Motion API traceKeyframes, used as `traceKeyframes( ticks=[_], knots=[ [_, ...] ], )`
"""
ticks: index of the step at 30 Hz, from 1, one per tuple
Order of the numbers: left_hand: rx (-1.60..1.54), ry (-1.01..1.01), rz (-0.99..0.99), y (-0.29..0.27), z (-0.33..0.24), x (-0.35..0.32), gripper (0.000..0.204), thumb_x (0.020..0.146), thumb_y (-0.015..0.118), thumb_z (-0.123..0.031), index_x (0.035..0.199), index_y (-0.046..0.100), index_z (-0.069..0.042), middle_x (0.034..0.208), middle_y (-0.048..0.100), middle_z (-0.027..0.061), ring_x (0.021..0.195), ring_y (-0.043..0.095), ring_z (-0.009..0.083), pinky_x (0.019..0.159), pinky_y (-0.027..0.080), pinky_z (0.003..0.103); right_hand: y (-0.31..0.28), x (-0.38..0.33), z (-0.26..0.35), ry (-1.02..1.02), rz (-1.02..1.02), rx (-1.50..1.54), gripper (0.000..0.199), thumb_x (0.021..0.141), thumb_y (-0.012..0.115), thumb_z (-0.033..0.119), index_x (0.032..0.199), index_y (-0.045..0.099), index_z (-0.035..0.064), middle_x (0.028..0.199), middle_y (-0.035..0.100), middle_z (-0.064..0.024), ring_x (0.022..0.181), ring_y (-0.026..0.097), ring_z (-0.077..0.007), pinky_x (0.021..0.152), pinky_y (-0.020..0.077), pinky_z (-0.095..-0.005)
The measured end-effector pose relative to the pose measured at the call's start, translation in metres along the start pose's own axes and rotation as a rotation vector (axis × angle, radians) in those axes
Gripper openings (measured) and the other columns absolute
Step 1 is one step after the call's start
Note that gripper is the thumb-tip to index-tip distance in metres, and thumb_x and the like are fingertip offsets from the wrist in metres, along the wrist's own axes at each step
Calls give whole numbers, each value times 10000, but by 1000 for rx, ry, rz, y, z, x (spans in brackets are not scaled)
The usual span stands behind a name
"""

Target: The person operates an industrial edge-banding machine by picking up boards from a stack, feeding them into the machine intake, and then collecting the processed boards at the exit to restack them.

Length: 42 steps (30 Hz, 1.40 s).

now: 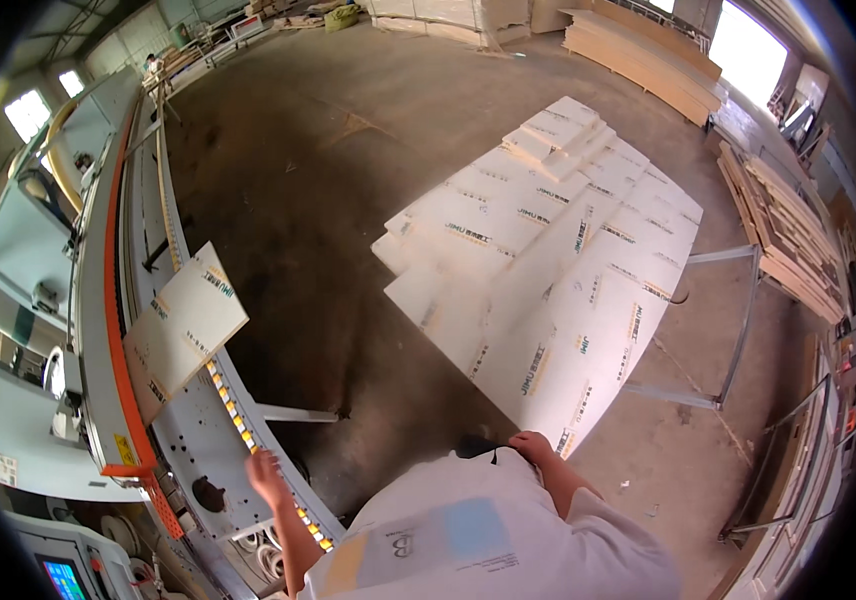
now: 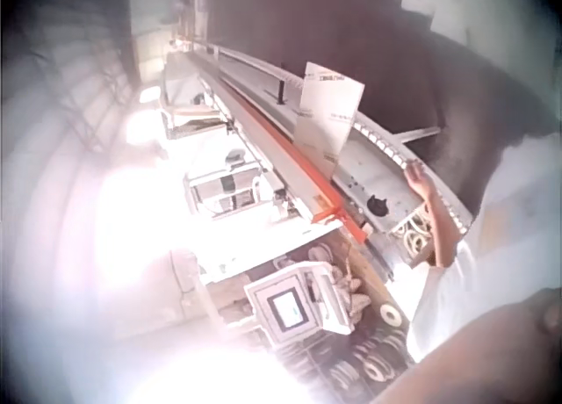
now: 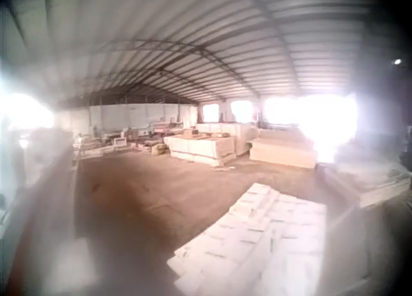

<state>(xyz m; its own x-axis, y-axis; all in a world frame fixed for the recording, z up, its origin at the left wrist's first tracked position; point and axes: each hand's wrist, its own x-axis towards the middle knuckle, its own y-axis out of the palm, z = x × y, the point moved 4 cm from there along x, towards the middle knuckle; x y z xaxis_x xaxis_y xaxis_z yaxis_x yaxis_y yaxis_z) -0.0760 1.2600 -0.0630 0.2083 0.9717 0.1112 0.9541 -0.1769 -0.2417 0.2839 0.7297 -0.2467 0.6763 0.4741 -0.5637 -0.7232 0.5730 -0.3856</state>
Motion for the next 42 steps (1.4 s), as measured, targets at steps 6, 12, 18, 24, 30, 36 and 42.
traceKeyframes(
  ticks=[6,12,18,24,30,36,42],
  knots=[
    [459,-19,738,185,22,-25,341,950,667,-300,1191,678,-59,1051,737,105,927,709,218,824,565,346,-64,56,1,348,100,334,343,931,646,284,1123,688,4,1016,729,-107,856,707,-227,695,587,-363],
    [668,69,1149,335,23,-15,381,970,625,-353,1238,668,-87,1119,730,120,1009,694,212,868,550,357,-108,103,23,437,-42,532,317,914,652,251,1104,674,-2,964,721,-108,801,696,-213,666,565,-347],
    [727,-81,1408,514,56,95,386,960,598,-367,1257,651,-125,1145,719,124,1040,684,271,895,527,394,-123,199,62,483,-213,671,254,914,659,226,1006,695,-8,842,707,-80,736,672,-167,614,529,-303],
    [1013,284,1406,780,114,263,291,956,511,-345,1056,612,-91,1120,667,211,1065,632,409,887,509,538,-130,341,112,545,-284,668,282,899,665,259,1024,702,9,810,669,-31,723,598,-118,642,478,-279],
    [1036,315,949,988,88,416,635,887,678,-358,1375,439,-31,1395,526,201,1315,481,410,1059,436,530,-167,533,173,497,-412,814,722,907,661,466,1476,448,75,1462,505,-83,1339,441,-206,1058,380,-413],
    [896,311,917,1073,91,459,681,823,692,-281,1404,405,-69,1477,443,168,1386,380,389,1133,366,507,-185,668,166,595,-499,787,814,869,666,545,1516,389,136,1565,386,-81,1441,338,-225,1147,266,-446],
    [940,272,875,996,110,431,626,791,720,-332,1326,522,-73,1327,564,175,1239,510,386,1052,433,495,-174,613,195,599,-528,1076,813,868,648,600,1514,392,179,1549,396,-83,1415,370,-256,1131,273,-504]
  ],
)
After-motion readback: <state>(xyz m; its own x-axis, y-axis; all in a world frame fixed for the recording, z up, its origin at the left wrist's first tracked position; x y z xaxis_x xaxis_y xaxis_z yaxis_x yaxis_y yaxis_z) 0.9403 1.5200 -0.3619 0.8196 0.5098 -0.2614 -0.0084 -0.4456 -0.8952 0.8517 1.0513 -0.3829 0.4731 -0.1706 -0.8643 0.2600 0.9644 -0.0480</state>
